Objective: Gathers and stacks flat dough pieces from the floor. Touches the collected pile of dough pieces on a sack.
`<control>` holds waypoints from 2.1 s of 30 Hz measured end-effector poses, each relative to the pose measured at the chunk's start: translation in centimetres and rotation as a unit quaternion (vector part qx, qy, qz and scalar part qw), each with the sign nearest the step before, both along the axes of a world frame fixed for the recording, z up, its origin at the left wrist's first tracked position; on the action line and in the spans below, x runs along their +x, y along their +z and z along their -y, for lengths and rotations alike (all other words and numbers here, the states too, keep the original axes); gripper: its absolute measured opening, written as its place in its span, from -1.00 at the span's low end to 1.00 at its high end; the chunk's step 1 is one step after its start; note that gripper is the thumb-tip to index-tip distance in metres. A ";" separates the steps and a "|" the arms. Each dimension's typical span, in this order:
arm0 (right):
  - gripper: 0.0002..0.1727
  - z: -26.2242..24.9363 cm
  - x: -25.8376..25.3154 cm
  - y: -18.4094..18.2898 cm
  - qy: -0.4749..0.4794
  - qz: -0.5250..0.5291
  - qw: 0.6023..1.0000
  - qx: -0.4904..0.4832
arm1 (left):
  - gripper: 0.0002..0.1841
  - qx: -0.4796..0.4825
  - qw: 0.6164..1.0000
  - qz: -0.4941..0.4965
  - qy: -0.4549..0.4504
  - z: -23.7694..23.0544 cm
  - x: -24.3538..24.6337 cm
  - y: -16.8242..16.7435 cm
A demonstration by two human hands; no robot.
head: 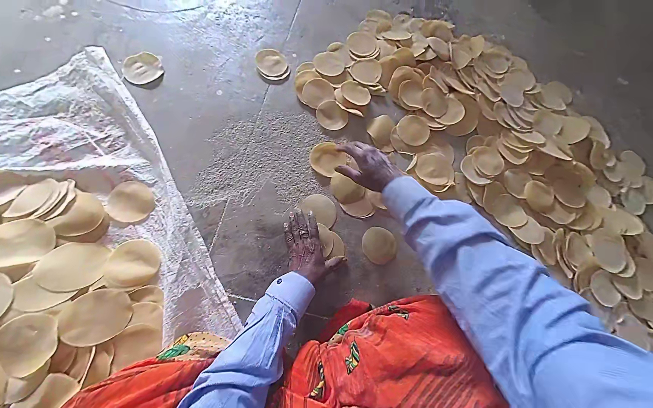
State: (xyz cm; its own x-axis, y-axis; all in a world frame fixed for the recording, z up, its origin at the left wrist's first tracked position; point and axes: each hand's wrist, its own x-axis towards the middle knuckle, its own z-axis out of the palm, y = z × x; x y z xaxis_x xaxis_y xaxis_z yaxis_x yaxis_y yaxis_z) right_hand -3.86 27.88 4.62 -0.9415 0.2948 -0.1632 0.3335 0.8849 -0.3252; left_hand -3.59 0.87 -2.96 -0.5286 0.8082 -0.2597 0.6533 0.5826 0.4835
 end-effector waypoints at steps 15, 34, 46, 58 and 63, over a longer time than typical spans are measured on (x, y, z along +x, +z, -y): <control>-0.53 -1.3 10.8 -3.2 0.052 -0.193 0.972 -0.124 | -0.02 0.171 0.968 -0.107 0.149 0.3 -1.9 -2.1; -0.32 -8.1 14.2 -7.5 -0.325 0.008 0.944 0.048 | -0.07 0.097 0.973 -0.168 0.121 0.3 -1.9 -2.8; -0.44 -2.4 18.6 2.2 -0.399 -0.008 0.899 -0.180 | -0.33 0.144 0.945 0.184 0.229 3.8 -3.9 2.9; -0.47 -2.0 15.6 -1.5 -0.463 -0.010 0.850 -0.250 | -0.23 0.119 0.860 0.341 0.362 10.7 -3.2 8.0; -0.68 4.8 13.6 3.5 -0.283 -0.173 0.892 -0.309 | -0.72 0.233 0.734 0.549 0.325 7.1 -2.3 8.3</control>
State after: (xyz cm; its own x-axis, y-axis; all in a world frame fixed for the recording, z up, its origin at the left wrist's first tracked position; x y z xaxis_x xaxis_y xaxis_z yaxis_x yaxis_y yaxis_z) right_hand 9.73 23.08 8.08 -0.6958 0.6932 -0.1880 0.4556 0.2237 -0.8616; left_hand -5.86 -6.23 5.33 -0.5216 0.6136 -0.5928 -0.6222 0.2019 0.7564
